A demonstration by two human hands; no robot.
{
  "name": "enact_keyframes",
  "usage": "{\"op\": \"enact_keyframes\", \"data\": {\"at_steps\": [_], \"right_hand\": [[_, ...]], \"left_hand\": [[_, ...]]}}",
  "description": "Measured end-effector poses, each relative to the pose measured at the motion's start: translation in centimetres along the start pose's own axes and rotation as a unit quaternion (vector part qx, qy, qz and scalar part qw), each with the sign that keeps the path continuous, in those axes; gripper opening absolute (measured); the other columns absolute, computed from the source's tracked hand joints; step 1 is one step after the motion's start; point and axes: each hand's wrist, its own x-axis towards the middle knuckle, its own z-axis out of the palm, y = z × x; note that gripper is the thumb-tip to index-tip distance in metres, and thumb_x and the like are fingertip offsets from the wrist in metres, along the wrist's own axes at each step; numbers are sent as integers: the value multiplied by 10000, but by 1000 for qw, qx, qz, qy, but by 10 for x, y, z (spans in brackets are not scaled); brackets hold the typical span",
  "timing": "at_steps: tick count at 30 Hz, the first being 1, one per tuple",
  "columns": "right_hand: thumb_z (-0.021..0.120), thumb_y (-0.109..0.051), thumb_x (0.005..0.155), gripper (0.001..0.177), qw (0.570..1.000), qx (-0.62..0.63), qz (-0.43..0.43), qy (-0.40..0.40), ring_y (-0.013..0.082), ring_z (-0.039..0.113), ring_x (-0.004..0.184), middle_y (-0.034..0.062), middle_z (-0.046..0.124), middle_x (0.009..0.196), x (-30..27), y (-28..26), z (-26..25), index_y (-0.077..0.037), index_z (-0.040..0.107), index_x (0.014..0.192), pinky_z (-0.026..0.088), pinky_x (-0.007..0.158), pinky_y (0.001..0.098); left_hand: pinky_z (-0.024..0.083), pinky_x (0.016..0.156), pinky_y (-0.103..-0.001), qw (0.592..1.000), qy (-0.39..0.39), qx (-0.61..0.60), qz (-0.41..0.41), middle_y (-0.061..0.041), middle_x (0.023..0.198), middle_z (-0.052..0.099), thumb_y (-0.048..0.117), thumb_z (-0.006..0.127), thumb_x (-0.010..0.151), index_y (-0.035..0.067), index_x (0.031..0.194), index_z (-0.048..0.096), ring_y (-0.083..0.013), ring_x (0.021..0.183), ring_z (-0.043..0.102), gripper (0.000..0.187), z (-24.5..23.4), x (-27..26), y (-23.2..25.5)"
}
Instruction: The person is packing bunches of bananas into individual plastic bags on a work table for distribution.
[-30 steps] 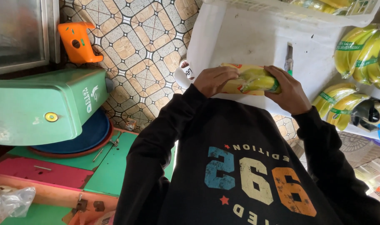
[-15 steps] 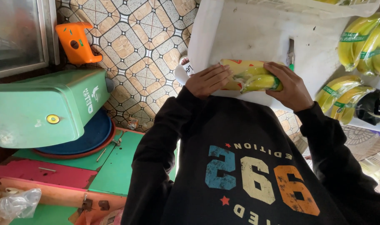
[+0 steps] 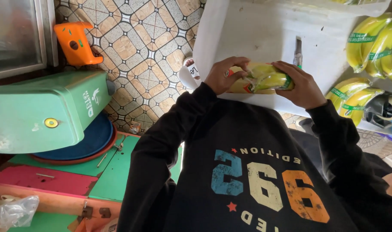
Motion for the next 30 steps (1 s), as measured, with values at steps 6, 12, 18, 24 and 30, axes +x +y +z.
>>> {"op": "enact_keyframes", "data": {"at_steps": [6, 12, 18, 24, 30], "right_hand": [[802, 158, 742, 765, 1000, 6, -13, -19, 597, 583, 1195, 359, 570, 1408, 5, -7, -3, 78, 544, 1457, 465, 996, 672], [812, 128, 734, 793, 1000, -15, -15, -19, 580, 581, 1215, 315, 576, 1434, 4, -1, -1, 49, 550, 1479, 466, 994, 664], [813, 121, 725, 804, 1000, -10, -2, -10, 565, 579, 1231, 302, 577, 1444, 3, 5, -2, 38, 556, 1482, 464, 1008, 654], [817, 106, 748, 763, 1000, -2, 8, 18, 528, 582, 1252, 271, 586, 1452, 4, 9, 2, 42, 577, 1470, 473, 1024, 610], [812, 127, 753, 747, 1000, 6, 5, 22, 539, 588, 1240, 284, 590, 1431, 5, 9, 4, 47, 583, 1459, 477, 1004, 636]], "left_hand": [[571, 880, -305, 1000, 13, -24, 3, -10, 939, 746, 134, 785, 940, 149, 1044, 807, -138, 911, 723, 107, -6, 6, -13], [570, 929, -422, 997, -47, -63, 3, -97, 987, 713, 122, 838, 913, 80, 1127, 780, -236, 950, 740, 226, -12, 12, 2], [577, 891, -405, 1000, -8, 25, -3, -47, 947, 771, 129, 742, 967, 143, 1042, 784, -244, 942, 761, 87, -12, 16, -12], [598, 901, -404, 996, 64, 19, 53, -66, 1009, 800, 92, 646, 1016, 96, 1033, 760, -255, 955, 769, 116, -8, -11, -8], [600, 954, -413, 938, 76, 198, 273, -153, 1246, 734, 143, 610, 1043, 34, 1027, 769, -298, 1065, 741, 193, 2, -31, -7]]}}
